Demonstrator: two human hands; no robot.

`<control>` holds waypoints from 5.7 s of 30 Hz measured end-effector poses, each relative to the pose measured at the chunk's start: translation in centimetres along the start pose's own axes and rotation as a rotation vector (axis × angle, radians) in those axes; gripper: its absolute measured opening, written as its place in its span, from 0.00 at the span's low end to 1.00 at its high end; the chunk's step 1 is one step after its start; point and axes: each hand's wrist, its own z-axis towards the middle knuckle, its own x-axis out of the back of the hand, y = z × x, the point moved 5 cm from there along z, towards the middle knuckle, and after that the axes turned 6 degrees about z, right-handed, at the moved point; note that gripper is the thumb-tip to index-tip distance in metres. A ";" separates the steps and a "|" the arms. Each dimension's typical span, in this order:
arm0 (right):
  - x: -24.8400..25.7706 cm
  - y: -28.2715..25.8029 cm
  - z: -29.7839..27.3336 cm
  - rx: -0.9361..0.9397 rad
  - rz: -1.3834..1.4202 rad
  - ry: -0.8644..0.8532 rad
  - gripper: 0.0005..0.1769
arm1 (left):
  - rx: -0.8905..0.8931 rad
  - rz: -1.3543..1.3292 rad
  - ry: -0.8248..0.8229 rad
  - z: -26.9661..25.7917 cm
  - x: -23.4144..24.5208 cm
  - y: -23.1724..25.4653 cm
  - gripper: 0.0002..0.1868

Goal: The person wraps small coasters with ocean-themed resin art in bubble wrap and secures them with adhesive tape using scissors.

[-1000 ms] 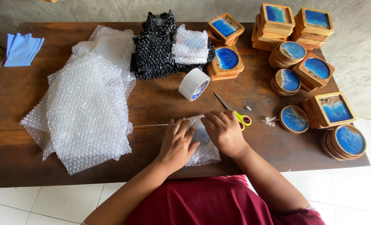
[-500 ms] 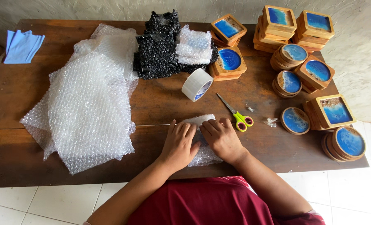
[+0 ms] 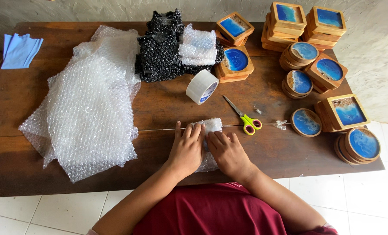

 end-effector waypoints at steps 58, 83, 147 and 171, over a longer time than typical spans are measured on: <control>-4.2 14.8 -7.4 -0.919 0.133 -0.520 0.23 | -0.014 -0.204 0.266 12.6 -0.3 -9.3 0.03; -5.3 10.9 4.3 -1.059 1.133 0.316 0.22 | 0.171 -0.211 -0.183 14.2 2.9 -8.3 0.03; 2.1 18.6 6.4 -0.573 0.423 -0.758 0.32 | 0.160 -0.277 -0.401 15.3 3.8 -8.5 0.03; 1.5 18.3 7.6 -0.449 0.433 -0.766 0.31 | 0.094 -0.349 -0.433 15.8 2.5 -9.1 0.03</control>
